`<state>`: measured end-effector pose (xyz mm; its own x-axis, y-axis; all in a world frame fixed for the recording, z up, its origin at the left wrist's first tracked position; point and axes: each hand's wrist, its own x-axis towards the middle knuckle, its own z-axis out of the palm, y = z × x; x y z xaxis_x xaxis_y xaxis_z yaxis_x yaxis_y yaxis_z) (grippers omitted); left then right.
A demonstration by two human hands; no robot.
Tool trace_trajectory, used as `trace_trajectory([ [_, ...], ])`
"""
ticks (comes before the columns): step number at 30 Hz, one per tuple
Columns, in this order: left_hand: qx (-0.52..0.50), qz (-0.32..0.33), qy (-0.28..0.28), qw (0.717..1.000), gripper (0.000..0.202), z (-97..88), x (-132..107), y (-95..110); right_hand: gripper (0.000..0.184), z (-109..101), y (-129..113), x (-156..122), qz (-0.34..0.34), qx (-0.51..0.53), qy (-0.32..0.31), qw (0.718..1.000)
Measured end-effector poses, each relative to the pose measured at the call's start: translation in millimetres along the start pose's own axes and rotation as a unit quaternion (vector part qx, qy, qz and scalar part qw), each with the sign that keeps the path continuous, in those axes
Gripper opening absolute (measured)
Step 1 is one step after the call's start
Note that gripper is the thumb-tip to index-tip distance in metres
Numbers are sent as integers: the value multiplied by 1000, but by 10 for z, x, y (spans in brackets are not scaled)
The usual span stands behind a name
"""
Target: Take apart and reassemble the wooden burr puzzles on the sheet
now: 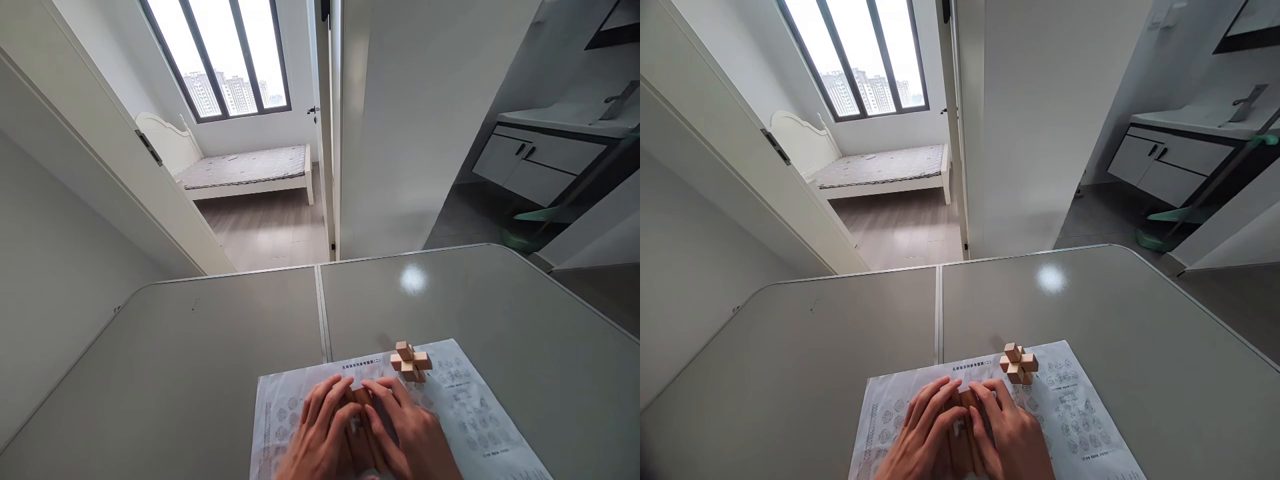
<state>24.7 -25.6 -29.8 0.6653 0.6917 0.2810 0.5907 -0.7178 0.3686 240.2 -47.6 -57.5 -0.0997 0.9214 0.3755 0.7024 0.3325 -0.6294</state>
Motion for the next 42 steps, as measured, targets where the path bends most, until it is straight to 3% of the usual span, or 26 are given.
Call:
trace_trajectory([
  [4,40,30,-21,999,49,-23,19,-4,31,-17,-17,24,1,21,0,1000],
  [15,36,50,-20,998,56,-87,65,50,34,-21,-48,20,-5,131,-21,991],
  [18,29,41,-6,999,63,-82,85,82,34,-27,-55,21,2,144,-32,989],
  [24,29,18,17,999,55,-110,116,137,32,-26,-76,16,5,148,-7,989],
  [29,28,16,35,999,56,-107,115,135,32,-29,-80,11,-9,163,-25,986],
  [34,34,-26,51,998,52,-100,104,157,35,1,-90,-1,-19,143,-12,989],
  [42,48,-95,25,994,66,-95,32,143,40,-9,-59,-14,-7,168,-39,985],
])
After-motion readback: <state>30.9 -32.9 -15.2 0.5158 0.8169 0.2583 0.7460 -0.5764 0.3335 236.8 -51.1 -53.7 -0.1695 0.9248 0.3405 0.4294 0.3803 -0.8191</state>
